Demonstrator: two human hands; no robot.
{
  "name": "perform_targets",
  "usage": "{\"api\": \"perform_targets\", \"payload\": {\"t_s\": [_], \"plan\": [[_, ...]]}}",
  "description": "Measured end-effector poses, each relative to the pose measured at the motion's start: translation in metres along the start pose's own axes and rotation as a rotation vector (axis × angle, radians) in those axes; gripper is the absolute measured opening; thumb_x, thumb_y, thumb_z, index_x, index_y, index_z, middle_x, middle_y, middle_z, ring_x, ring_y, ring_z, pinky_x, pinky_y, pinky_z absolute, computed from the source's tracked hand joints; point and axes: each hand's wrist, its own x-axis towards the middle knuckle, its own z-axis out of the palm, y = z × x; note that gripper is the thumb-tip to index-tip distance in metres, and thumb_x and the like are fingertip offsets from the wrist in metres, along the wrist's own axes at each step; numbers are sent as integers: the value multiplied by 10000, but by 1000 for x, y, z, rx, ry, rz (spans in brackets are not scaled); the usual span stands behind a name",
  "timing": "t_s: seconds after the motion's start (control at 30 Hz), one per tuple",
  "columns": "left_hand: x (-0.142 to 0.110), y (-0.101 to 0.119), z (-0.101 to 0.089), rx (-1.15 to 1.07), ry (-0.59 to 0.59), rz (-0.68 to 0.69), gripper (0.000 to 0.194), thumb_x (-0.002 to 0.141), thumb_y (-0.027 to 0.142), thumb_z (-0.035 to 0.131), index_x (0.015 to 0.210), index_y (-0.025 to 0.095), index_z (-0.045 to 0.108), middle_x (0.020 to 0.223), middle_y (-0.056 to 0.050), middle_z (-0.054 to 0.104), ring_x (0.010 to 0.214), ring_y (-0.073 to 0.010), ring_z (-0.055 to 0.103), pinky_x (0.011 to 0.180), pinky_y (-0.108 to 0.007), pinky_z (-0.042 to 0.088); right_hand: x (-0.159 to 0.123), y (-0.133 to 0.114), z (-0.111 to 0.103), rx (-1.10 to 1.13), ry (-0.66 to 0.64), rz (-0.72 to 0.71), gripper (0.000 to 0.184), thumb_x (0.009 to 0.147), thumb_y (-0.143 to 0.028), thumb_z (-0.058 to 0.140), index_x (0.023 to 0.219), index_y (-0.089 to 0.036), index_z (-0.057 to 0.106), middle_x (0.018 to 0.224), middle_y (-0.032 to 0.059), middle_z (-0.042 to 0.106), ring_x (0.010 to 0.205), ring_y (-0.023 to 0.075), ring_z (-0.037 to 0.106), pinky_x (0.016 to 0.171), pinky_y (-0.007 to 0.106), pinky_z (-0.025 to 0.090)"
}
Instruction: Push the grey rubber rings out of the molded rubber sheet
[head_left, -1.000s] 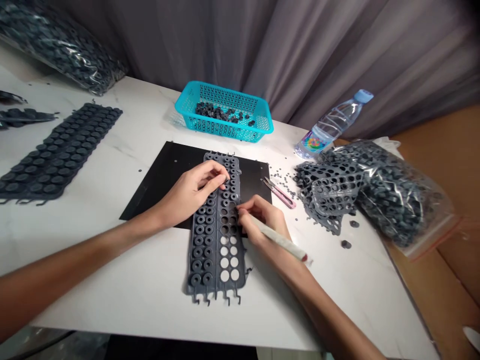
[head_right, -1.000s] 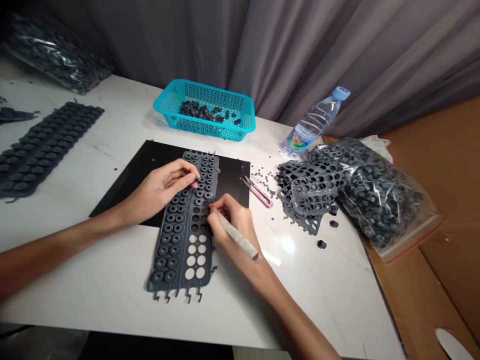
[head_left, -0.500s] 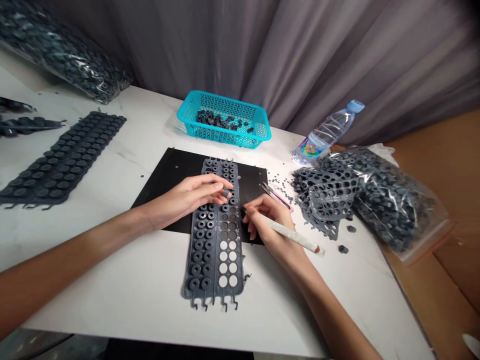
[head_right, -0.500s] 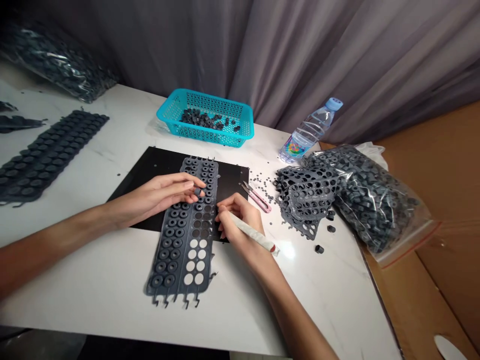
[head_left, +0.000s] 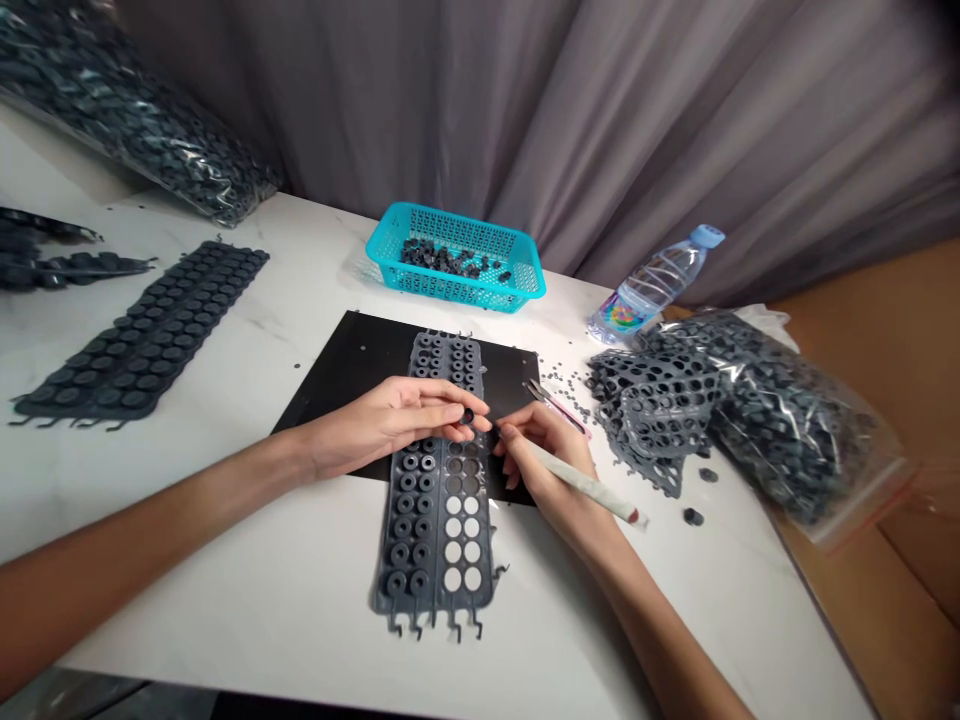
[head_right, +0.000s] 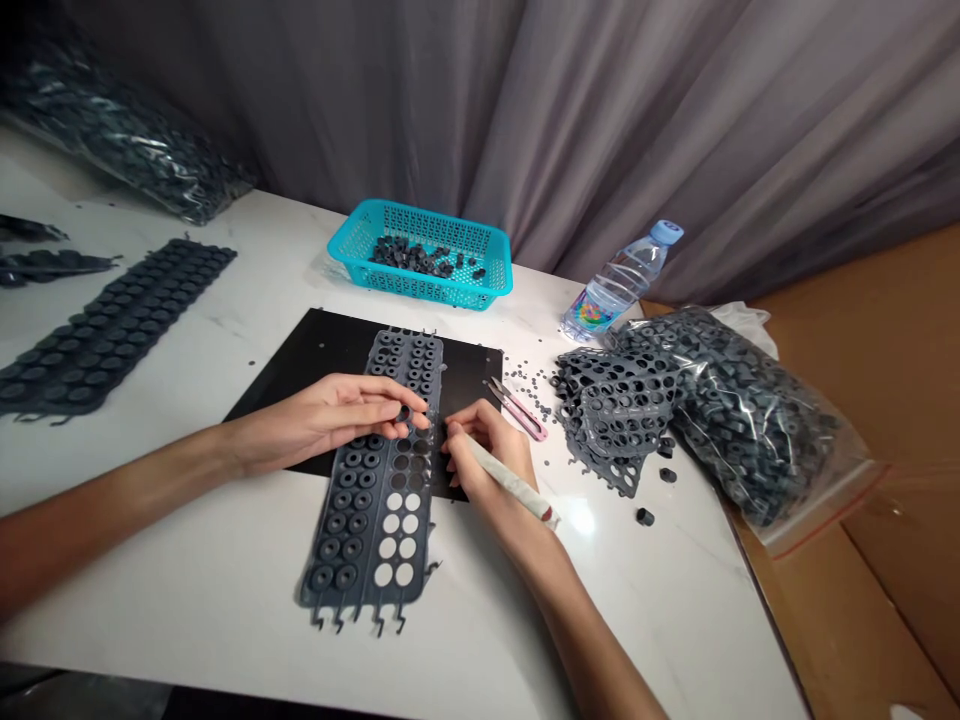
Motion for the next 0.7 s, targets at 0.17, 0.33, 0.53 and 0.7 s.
{"api": "perform_targets", "payload": {"t_s": [0.17, 0.33, 0.53, 0.7], "plan": [[0, -1, -1, -11, -31, -7, 267, 1023, 317, 690, 1244, 204, 789, 1288, -124, 781, 1101, -212, 745, 1129, -423, 542, 0, 6, -2, -31, -20, -3, 185, 990, -365, 637, 893, -208, 625, 776, 33, 711, 575, 152, 625, 493, 248, 522], [0, -2, -1, -67, -60, -17, 287, 1056, 313, 655, 1293, 203, 774, 1327, -128, 770, 1181, -213, 746, 1176, -407, 513, -1, 10, -4, -59, -28, -24, 171, 1019, -356, 615, 923, -214, 623, 778, 23, 700, 598, 161, 630, 503, 255, 521], [-1, -2, -1, -67, -57, -22, 306, 1042, 297, 679, 1322, 204, 758, 1317, -130, 778, 1229, -223, 740, 1214, -425, 483, -2, 9, -4, -98, -47, -31, 203, 1029, -382, 610, 916, -214, 607, 748, 13, 676, 583, 160, 625, 511, 261, 506], [-2, 2, 1, -93, -51, -37, 336, 1023, 278, 709, 1342, 177, 735, 1294, -145, 789, 1317, -256, 702, 1246, -440, 455, -3, 6, -5, -150, -54, -46, 198, 1045, -364, 577, 920, -213, 611, 728, 8, 661, 593, 163, 626, 527, 261, 492]]}}
